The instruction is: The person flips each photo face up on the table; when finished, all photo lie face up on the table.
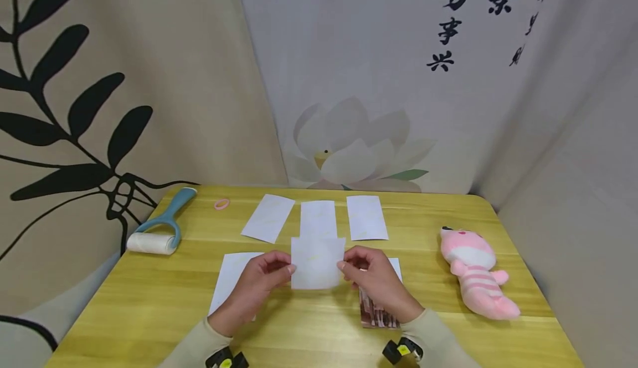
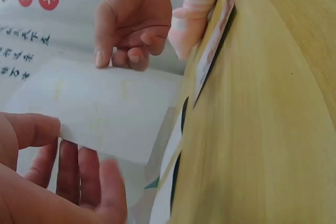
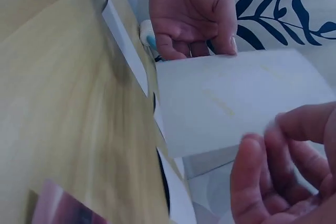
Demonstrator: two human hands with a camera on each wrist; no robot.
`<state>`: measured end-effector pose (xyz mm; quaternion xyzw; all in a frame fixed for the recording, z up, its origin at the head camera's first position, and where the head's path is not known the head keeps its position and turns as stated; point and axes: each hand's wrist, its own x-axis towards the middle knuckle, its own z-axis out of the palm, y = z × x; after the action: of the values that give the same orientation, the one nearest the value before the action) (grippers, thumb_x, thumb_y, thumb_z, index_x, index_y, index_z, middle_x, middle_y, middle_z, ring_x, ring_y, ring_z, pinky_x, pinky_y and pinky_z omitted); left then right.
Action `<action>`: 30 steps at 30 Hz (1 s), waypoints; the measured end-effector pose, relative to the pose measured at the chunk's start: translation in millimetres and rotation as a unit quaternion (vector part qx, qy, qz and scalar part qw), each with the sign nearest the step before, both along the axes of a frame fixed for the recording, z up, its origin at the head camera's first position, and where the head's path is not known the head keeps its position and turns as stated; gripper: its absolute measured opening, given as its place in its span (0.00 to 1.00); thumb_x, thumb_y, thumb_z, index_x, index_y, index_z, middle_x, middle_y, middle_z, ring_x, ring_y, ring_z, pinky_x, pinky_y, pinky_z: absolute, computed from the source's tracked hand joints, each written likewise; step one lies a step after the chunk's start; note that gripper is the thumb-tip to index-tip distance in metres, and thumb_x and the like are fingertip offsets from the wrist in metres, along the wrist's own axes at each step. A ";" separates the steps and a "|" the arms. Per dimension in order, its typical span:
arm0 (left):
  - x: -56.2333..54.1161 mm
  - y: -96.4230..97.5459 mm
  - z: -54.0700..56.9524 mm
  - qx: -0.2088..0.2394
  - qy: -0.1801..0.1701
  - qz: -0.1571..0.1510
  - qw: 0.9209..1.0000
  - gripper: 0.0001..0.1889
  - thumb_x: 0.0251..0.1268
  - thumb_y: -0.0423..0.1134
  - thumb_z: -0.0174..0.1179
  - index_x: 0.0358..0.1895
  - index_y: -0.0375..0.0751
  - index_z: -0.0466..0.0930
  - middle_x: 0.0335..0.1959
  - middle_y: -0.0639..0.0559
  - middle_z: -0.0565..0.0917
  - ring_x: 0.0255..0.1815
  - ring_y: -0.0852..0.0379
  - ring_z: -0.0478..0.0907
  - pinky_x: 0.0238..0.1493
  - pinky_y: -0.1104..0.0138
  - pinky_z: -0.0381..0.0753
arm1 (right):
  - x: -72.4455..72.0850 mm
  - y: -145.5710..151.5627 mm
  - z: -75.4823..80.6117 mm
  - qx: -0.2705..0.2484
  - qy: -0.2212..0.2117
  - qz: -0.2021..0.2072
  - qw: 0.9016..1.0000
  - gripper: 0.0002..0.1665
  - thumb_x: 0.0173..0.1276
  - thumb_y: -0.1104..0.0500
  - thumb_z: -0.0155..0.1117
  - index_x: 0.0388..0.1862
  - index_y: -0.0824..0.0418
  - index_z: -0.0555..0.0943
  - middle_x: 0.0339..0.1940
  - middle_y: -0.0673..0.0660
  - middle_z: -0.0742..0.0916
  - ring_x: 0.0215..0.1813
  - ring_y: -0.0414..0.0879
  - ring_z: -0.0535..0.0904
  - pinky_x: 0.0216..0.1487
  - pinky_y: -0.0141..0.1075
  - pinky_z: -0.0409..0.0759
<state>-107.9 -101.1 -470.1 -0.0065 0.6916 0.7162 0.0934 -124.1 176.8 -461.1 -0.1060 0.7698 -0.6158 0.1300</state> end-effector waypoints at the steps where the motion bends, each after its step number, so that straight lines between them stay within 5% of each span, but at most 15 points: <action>1: 0.3 -0.1 0.5 -0.010 0.012 0.005 1.000 0.11 0.67 0.34 0.72 0.47 0.32 0.86 0.37 0.55 0.84 0.40 0.59 0.79 0.42 0.70 0.82 | 0.5 0.5 1.3 0.002 0.007 0.001 1.000 0.13 0.77 0.55 0.69 0.47 0.66 0.83 0.38 0.65 0.88 0.36 0.50 0.86 0.37 0.45 0.89; 7: 2.3 -1.7 3.4 -0.022 0.055 0.006 0.998 0.08 0.70 0.34 0.70 0.48 0.35 0.87 0.36 0.55 0.83 0.38 0.56 0.81 0.43 0.67 0.84 | 4.0 2.3 6.3 -0.010 0.036 0.015 0.999 0.13 0.79 0.58 0.66 0.53 0.66 0.85 0.49 0.65 0.91 0.43 0.46 0.90 0.38 0.46 0.90; 14: 5.1 -1.9 8.1 -0.003 0.064 -0.002 0.998 0.10 0.75 0.30 0.63 0.54 0.36 0.86 0.49 0.45 0.87 0.44 0.56 0.87 0.53 0.59 0.89 | 4.4 1.4 9.6 -0.012 0.057 -0.005 0.998 0.14 0.81 0.60 0.62 0.58 0.63 0.87 0.49 0.55 0.93 0.41 0.42 0.89 0.43 0.44 0.90; 20: 7.5 -1.1 8.0 0.025 0.060 0.011 0.998 0.13 0.78 0.36 0.62 0.59 0.36 0.84 0.57 0.41 0.86 0.45 0.58 0.87 0.50 0.62 0.90 | 5.1 -1.7 8.6 -0.039 0.077 -0.013 0.996 0.13 0.80 0.61 0.63 0.55 0.67 0.87 0.45 0.57 0.92 0.38 0.44 0.88 0.42 0.45 0.91; 26: 8.7 2.3 4.4 0.053 0.049 0.020 0.997 0.14 0.72 0.32 0.68 0.56 0.33 0.83 0.52 0.43 0.87 0.42 0.59 0.89 0.41 0.60 0.92 | 3.5 -7.0 2.6 -0.040 0.069 -0.041 0.996 0.08 0.75 0.64 0.69 0.49 0.67 0.85 0.38 0.58 0.91 0.31 0.49 0.86 0.33 0.40 0.88; 30: 9.3 5.9 4.3 0.056 0.043 0.036 0.997 0.13 0.69 0.29 0.69 0.53 0.31 0.80 0.47 0.49 0.87 0.36 0.61 0.88 0.34 0.63 0.90 | 3.5 -10.3 -0.1 -0.060 0.048 -0.047 0.996 0.13 0.73 0.67 0.69 0.53 0.71 0.80 0.37 0.60 0.90 0.31 0.45 0.86 0.34 0.40 0.89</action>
<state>-98.6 -95.2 -465.7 0.0050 0.6532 0.7562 0.0378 -120.6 166.5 -461.3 -0.1068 0.7406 -0.6609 0.0573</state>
